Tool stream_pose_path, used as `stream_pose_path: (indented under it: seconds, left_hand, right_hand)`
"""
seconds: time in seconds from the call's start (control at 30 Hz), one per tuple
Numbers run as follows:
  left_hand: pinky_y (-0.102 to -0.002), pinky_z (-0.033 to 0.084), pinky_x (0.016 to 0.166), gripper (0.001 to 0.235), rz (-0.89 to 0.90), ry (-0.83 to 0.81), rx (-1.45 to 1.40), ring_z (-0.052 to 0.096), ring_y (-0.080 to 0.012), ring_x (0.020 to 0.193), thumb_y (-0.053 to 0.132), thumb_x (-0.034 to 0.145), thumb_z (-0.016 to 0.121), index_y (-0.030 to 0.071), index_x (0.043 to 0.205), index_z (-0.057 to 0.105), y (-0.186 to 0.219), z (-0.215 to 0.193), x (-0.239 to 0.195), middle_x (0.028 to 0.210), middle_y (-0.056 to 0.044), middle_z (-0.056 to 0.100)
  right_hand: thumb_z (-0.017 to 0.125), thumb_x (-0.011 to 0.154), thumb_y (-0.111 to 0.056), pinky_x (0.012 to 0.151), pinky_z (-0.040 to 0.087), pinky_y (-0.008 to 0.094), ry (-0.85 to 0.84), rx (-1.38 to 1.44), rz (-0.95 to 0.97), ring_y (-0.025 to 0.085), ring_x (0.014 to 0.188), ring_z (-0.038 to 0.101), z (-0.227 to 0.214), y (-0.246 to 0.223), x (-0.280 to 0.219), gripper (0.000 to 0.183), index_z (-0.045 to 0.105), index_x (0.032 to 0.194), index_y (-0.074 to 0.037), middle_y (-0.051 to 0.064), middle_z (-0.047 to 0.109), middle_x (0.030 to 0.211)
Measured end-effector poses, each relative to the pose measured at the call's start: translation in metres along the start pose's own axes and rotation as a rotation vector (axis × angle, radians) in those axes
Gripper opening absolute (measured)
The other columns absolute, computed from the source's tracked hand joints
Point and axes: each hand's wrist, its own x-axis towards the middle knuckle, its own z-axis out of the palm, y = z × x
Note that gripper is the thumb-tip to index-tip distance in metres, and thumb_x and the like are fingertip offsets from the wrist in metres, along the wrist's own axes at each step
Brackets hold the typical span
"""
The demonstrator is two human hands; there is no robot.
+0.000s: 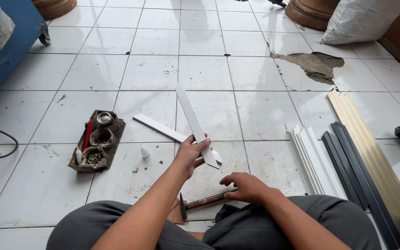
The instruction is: Assembling white frame pieces by aligning them at the corners on the floor.
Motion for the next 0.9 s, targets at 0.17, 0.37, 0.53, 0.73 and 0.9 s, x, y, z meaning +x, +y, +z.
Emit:
stream_pose_path:
  seconds: [0.17,0.37,0.53,0.73,0.9]
  left_hand:
    - [-0.035,0.052,0.077,0.04,-0.012,0.004,-0.003,0.062,-0.0207,0.087,0.017,0.074,0.069,0.016,0.112,0.056,-0.002,0.003,0.001,0.096,-0.005,0.059]
    - [-0.037,0.052,0.077,0.042,-0.014,-0.023,0.039,0.061,-0.0217,0.086,0.018,0.072,0.072,0.016,0.11,0.057,0.004,0.006,0.009,0.095,-0.006,0.057]
    - [-0.038,0.052,0.076,0.041,0.003,-0.037,0.051,0.06,-0.0228,0.086,0.018,0.072,0.072,0.015,0.11,0.058,0.002,0.004,0.021,0.095,-0.006,0.054]
    - [-0.035,0.054,0.073,0.04,0.031,-0.04,0.086,0.061,-0.0195,0.082,0.018,0.073,0.071,0.014,0.11,0.058,0.001,0.002,0.03,0.092,-0.005,0.054]
    - [-0.042,0.052,0.076,0.04,0.092,-0.047,0.141,0.06,-0.0237,0.085,0.017,0.074,0.07,0.011,0.111,0.057,0.0,0.003,0.033,0.095,-0.011,0.053]
  right_hand:
    - [0.041,0.082,-0.014,0.082,0.048,0.037,0.072,1.169,0.043,0.023,0.096,0.061,-0.014,-0.011,0.01,0.037,0.053,0.117,-0.007,0.011,0.061,0.109]
    - [0.045,0.077,0.006,0.081,0.049,0.035,-0.02,1.525,-0.03,0.026,0.097,0.061,-0.031,-0.014,0.014,0.047,0.045,0.123,-0.002,0.015,0.059,0.11]
    - [0.061,0.072,0.006,0.076,0.052,0.032,0.034,1.461,0.026,0.024,0.088,0.064,-0.023,0.002,0.041,0.052,0.046,0.121,-0.004,0.014,0.063,0.103]
    - [0.074,0.062,0.004,0.069,0.055,0.033,0.14,1.347,0.059,0.023,0.078,0.064,-0.028,0.006,0.055,0.061,0.049,0.117,-0.004,0.012,0.056,0.093]
    - [0.075,0.062,0.003,0.066,0.054,0.032,0.16,1.338,0.076,0.023,0.075,0.061,-0.034,0.003,0.056,0.052,0.051,0.108,-0.003,0.011,0.047,0.089]
